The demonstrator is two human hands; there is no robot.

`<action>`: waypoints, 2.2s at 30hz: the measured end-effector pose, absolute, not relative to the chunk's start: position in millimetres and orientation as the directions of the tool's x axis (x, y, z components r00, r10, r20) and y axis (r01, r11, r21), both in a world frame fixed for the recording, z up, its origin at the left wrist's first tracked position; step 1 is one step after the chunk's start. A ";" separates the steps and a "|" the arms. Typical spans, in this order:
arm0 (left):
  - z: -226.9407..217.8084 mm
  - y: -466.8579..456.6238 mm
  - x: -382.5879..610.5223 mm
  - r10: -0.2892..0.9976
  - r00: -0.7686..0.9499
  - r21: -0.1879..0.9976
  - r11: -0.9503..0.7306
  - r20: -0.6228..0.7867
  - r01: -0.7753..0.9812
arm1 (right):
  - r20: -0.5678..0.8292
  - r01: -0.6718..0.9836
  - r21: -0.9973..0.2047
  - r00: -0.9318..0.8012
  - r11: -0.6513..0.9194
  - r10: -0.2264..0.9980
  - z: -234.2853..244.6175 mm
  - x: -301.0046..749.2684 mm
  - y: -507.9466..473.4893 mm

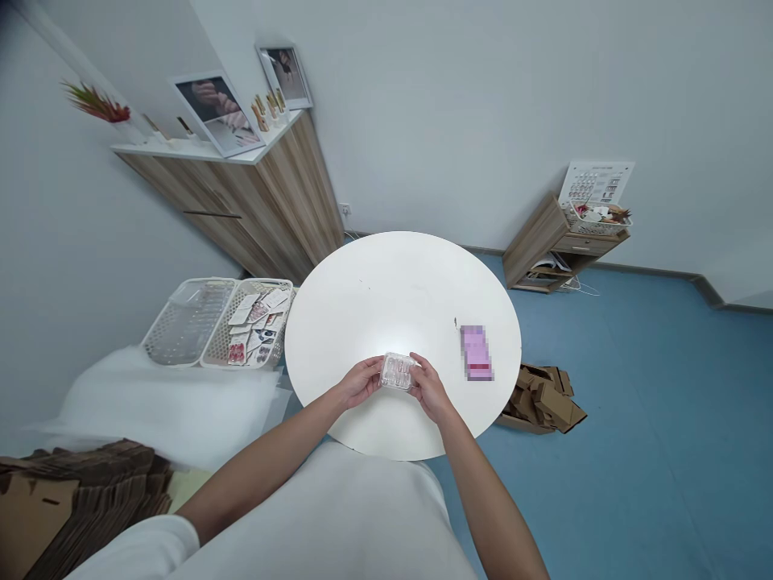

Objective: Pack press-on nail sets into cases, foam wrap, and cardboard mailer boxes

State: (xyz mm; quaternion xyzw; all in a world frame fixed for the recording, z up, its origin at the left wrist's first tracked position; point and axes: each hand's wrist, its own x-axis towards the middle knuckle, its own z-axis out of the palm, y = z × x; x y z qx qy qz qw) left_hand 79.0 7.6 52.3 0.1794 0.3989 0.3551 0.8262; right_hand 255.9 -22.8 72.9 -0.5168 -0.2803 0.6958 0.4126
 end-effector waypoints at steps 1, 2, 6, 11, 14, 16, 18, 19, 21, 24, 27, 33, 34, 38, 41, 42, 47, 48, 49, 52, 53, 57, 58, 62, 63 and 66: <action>53.0 7.6 79.7 0.736 0.424 0.582 0.677 -0.528 -0.451 | -0.496 -0.281 -0.812 -0.128 -0.511 0.859 72.5 256.1 -24.0; 53.6 7.7 80.4 0.743 0.419 0.584 0.669 -0.522 -0.459 | -0.505 -0.281 -0.806 -0.132 -0.521 0.853 71.8 256.4 -25.1; 55.6 7.1 80.8 0.766 0.399 0.608 0.643 -0.504 -0.465 | -0.526 -0.278 -0.796 -0.121 -0.538 0.842 68.1 258.0 -27.3; 59.0 1.9 76.5 0.741 0.362 0.709 0.661 -0.566 -0.245 | -0.496 -0.256 -0.831 -0.061 -0.494 0.866 64.4 260.2 -25.2; 61.7 -2.6 74.8 0.732 0.366 0.772 0.634 -0.575 -0.055 | -0.488 -0.228 -0.844 -0.052 -0.486 0.871 62.8 261.8 -24.3; 63.2 -4.6 74.8 0.745 0.375 0.807 0.590 -0.552 0.017 | -0.486 -0.210 -0.849 -0.047 -0.484 0.873 61.9 262.5 -24.5; 64.1 -5.4 75.4 0.767 0.365 0.834 0.549 -0.528 0.054 | -0.478 -0.198 -0.857 -0.033 -0.475 0.878 61.3 262.8 -25.1; 64.3 -5.4 75.8 0.779 0.358 0.846 0.528 -0.516 0.070 | -0.472 -0.193 -0.863 -0.025 -0.468 0.881 61.3 262.8 -25.4; 63.8 -5.4 76.7 0.804 0.343 0.870 0.483 -0.486 0.100 | -0.455 -0.182 -0.875 -0.013 -0.449 0.890 61.7 262.5 -26.1; 61.5 -6.6 79.2 0.837 0.309 0.892 0.428 -0.452 0.144 | -0.432 -0.160 -0.890 -0.006 -0.427 0.902 63.2 261.8 -26.6; 59.0 -9.6 83.2 0.858 0.268 0.899 0.417 -0.438 0.136 | -0.419 -0.104 -0.903 -0.001 -0.417 0.908 64.7 262.0 -27.0; 58.0 -17.6 87.4 0.887 0.186 0.906 0.415 -0.423 0.083 | -0.289 0.168 -0.946 -0.039 -0.278 0.957 67.8 271.2 -32.3; 57.6 -19.2 87.1 0.891 0.184 0.910 0.407 -0.414 0.076 | -0.248 0.212 -0.950 -0.067 -0.229 0.967 68.2 273.6 -33.9; 52.9 -27.6 85.0 0.906 0.140 0.917 0.396 -0.400 0.053 | -0.138 0.332 -0.941 -0.208 -0.063 0.968 65.5 279.7 -38.9; 47.5 -35.0 83.0 0.910 0.119 0.918 0.394 -0.396 0.042 | -0.128 0.338 -0.940 -0.243 -0.040 0.962 59.3 276.6 -39.0; 46.0 -37.2 82.0 0.912 0.114 0.919 0.392 -0.394 0.043 | -0.122 0.329 -0.944 -0.240 -0.037 0.963 57.3 274.2 -38.5; 42.8 -42.6 72.0 0.942 0.074 0.944 0.322 -0.327 0.073 | -0.071 0.323 -0.946 -0.220 0.004 0.973 53.1 258.6 -35.4; 42.8 -42.7 69.1 0.952 0.051 0.952 0.295 -0.300 0.085 | -0.064 0.323 -0.946 -0.219 0.011 0.974 53.2 255.1 -34.5; 42.9 -42.4 66.0 0.960 0.025 0.957 0.275 -0.278 0.096 | -0.059 0.320 -0.947 -0.217 0.014 0.974 53.2 251.4 -33.4; 43.7 -39.4 54.2 0.964 -0.042 0.960 0.264 -0.261 0.095 | -0.058 0.301 -0.954 -0.200 0.005 0.978 52.4 236.3 -29.0; 44.0 -37.5 49.1 0.963 -0.055 0.959 0.268 -0.264 0.088 | -0.059 0.300 -0.954 -0.194 0.002 0.979 51.9 229.5 -27.4; 44.5 -25.8 21.3 0.967 -0.080 0.963 0.250 -0.242 0.099 | -0.080 0.288 -0.957 -0.158 -0.031 0.984 48.4 193.4 -20.2; 43.7 -22.2 12.7 0.968 -0.083 0.963 0.244 -0.236 0.111 | -0.095 0.282 -0.958 -0.141 -0.052 0.985 47.0 182.7 -18.2; 34.7 -8.1 -23.3 0.964 -0.101 0.953 0.258 -0.245 0.157 | -0.143 0.292 -0.949 -0.061 -0.120 0.988 37.8 139.2 -8.0; 31.1 -4.8 -31.9 0.962 -0.104 0.950 0.266 -0.252 0.166 | -0.150 0.301 -0.945 -0.046 -0.130 0.988 34.6 129.0 -4.9; 19.2 4.5 -55.4 0.958 -0.114 0.938 0.283 -0.265 0.201 | -0.183 0.312 -0.936 -0.035 -0.164 0.982 24.7 101.5 4.6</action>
